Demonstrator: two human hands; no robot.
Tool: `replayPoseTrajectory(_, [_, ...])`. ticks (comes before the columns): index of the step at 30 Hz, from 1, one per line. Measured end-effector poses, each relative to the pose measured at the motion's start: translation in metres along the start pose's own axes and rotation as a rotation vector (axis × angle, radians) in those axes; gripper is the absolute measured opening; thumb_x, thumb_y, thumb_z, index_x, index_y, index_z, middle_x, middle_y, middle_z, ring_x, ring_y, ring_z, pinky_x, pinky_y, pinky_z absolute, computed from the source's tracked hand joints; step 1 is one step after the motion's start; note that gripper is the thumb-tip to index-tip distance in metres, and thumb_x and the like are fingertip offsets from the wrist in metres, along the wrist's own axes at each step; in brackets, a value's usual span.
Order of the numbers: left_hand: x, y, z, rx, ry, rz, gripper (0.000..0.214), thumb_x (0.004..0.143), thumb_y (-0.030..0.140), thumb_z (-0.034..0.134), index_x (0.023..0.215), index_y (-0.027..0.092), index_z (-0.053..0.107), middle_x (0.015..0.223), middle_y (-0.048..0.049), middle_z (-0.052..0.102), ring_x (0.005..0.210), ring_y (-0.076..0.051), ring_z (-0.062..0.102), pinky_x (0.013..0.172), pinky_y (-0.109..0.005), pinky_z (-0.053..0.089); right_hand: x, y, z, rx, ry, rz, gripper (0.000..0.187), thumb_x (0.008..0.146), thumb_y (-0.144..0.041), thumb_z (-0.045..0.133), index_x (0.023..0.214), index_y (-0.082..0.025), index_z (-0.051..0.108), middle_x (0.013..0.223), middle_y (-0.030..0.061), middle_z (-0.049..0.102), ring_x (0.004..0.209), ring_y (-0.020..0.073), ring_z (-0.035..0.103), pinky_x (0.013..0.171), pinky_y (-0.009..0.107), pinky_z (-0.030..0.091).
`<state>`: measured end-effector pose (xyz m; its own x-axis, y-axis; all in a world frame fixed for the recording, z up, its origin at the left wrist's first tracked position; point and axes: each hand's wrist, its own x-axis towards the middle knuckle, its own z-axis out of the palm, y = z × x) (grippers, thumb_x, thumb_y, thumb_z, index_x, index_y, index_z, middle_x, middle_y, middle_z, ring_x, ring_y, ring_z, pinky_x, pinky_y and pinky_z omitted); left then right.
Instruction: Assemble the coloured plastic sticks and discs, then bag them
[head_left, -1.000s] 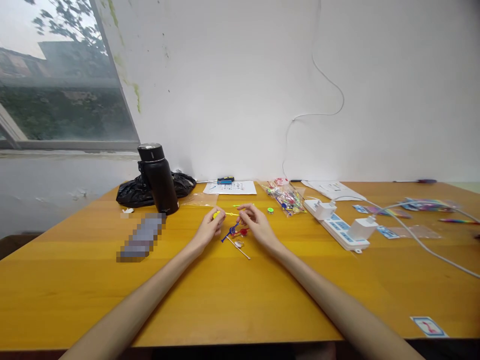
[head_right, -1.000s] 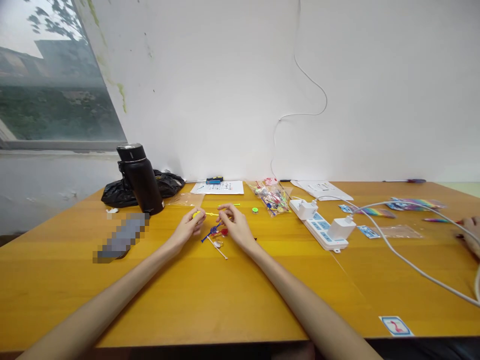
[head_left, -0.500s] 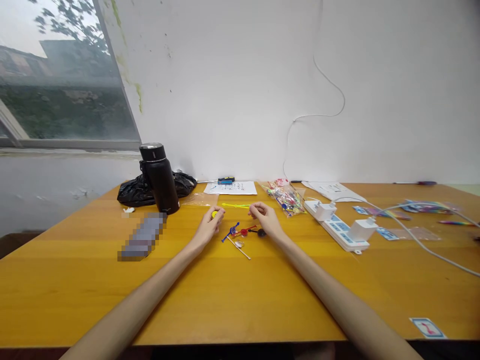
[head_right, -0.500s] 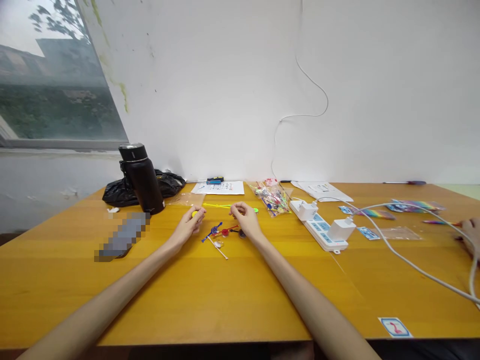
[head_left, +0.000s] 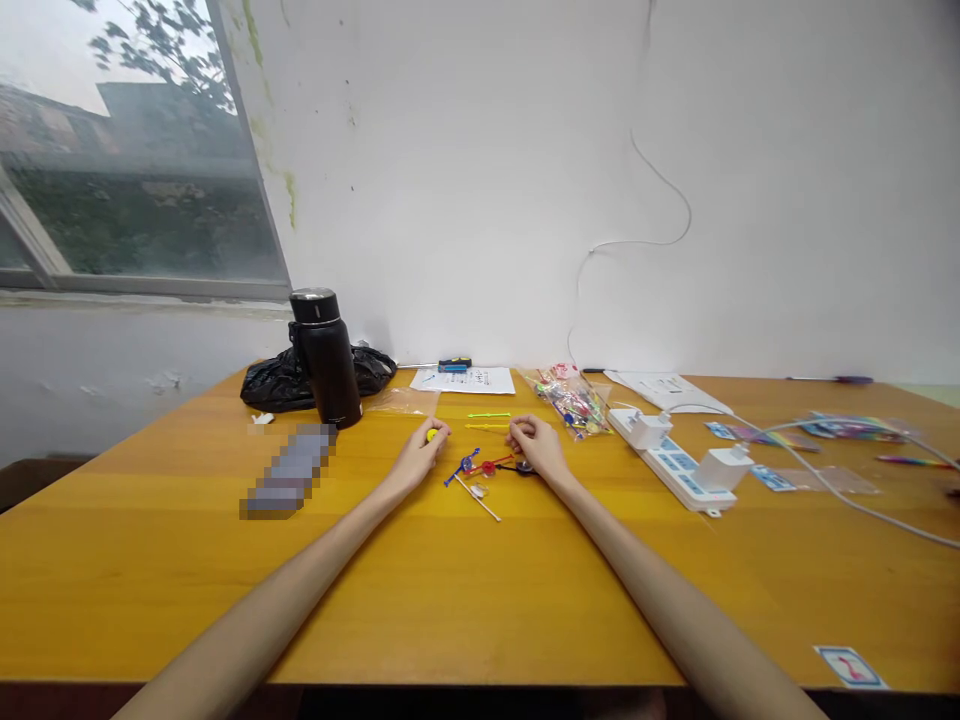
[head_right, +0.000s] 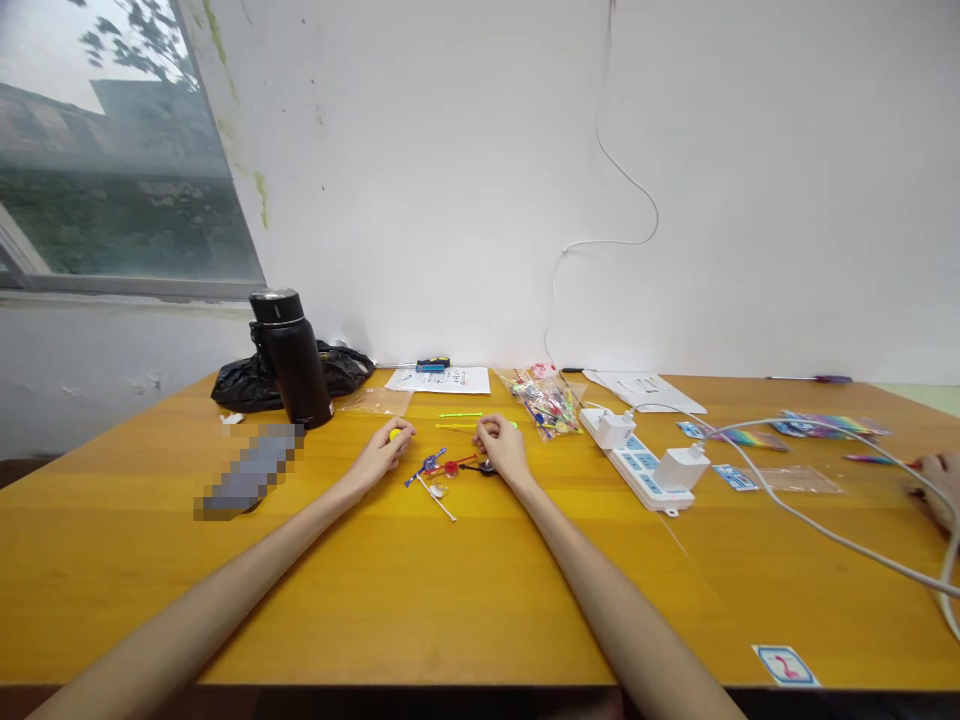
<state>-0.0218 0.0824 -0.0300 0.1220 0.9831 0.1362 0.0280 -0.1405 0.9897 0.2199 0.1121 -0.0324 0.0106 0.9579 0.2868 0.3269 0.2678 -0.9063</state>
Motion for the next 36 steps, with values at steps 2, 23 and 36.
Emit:
replayPoseTrajectory(2, [0.0, -0.001, 0.0, 0.013, -0.004, 0.002, 0.032, 0.084, 0.051, 0.061, 0.089, 0.02, 0.055, 0.057, 0.0087, 0.034, 0.046, -0.007, 0.028, 0.043, -0.017, 0.019, 0.001, 0.0, 0.001, 0.001, 0.0, 0.001, 0.019, 0.085, -0.03, 0.051, 0.095, -0.017, 0.06, 0.081, 0.008, 0.075, 0.065, 0.0158, 0.068, 0.062, 0.027, 0.054])
replayPoseTrajectory(23, [-0.002, 0.006, 0.002, -0.051, -0.053, 0.023, 0.044, 0.09, 0.045, 0.044, 0.113, 0.016, 0.067, 0.075, 0.0017, 0.044, 0.054, -0.009, 0.031, 0.049, -0.021, 0.031, -0.013, -0.019, 0.003, -0.392, -0.106, -0.362, 0.038, 0.104, -0.038, 0.034, 0.115, -0.022, 0.067, 0.119, 0.0075, 0.068, 0.114, 0.0238, 0.055, 0.103, 0.04, 0.039])
replayPoseTrajectory(36, [-0.018, 0.019, 0.009, 0.048, -0.332, 0.211, 0.052, 0.091, 0.047, 0.06, 0.138, 0.025, 0.055, 0.127, -0.0111, 0.064, 0.115, -0.022, 0.059, 0.096, -0.032, 0.045, -0.043, -0.057, 0.015, -0.362, -0.35, -0.597, 0.024, 0.097, -0.036, 0.055, 0.117, -0.026, 0.062, 0.107, 0.0049, 0.063, 0.091, 0.0178, 0.061, 0.083, 0.029, 0.048])
